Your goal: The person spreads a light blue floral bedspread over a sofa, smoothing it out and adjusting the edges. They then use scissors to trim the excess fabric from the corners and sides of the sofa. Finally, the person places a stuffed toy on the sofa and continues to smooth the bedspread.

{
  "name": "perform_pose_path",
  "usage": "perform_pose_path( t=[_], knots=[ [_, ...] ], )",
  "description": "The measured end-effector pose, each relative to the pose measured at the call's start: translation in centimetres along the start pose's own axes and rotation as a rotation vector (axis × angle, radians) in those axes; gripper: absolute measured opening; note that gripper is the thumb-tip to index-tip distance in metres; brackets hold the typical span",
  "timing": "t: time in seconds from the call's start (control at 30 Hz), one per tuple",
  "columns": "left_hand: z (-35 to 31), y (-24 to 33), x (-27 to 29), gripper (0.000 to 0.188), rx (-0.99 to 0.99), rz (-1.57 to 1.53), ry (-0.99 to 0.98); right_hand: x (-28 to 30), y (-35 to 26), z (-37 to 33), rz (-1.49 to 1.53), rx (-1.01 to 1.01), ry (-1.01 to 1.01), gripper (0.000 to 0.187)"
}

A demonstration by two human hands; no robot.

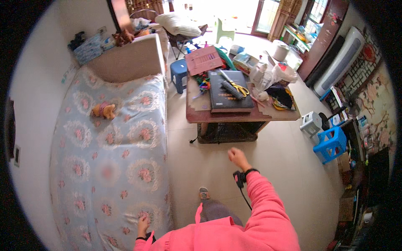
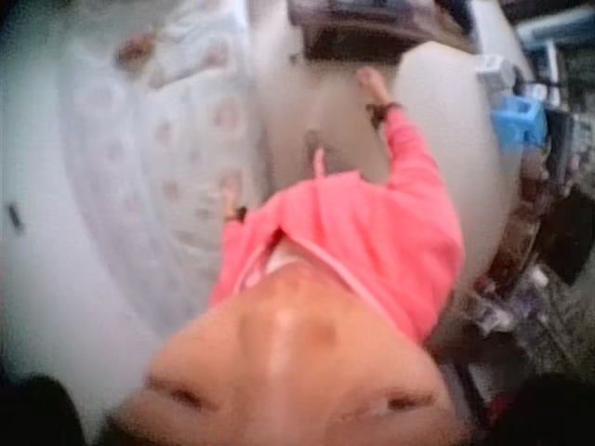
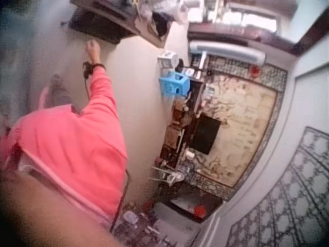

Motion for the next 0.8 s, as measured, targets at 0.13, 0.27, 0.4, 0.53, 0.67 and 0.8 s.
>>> perform_pose_path(
  t=[0.13,0.27,0.4,0.53,0.67,0.8],
  knots=[
    [1.5,11.8,-2.6,0.032,-0.152,-0.027,0.021,12.9,-3.2,8.7,-0.096,0.2,0.447,0.012],
    [-0.1,15.3,-3.9,0.032,-0.06,0.082,-0.035,21.1,-4.3,18.1,-0.352,0.244,0.582,0.018],
    [-4.9,10.5,-3.3,0.036,-0.077,0.343,0.076,23.9,-1.5,26.4,-0.499,0.086,0.407,0.028],
    [-13.2,1.5,-2.1,0.04,0.304,0.325,0.224,24.5,2.1,31.7,-0.73,0.164,-0.001,0.021],
    [-18.1,-1.9,-2.9,0.038,0.409,0.155,0.268,26.9,7.2,36.3,-0.798,0.111,-0.135,0.015],
    [-19.4,-3.4,-4.5,0.038,0.452,-0.06,0.307,32.2,10.5,39.1,-1.006,0.033,-0.205,0.031]
  ],
)
Point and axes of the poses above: each hand's wrist, its own z-axis towards the middle knuckle, its own x-axis out of the back of the hand, y = z × x, the point moved 7 cm from there along z, towards the middle knuckle, and after that the axes turned 14 degrees about -y, right-handed, at the moved point
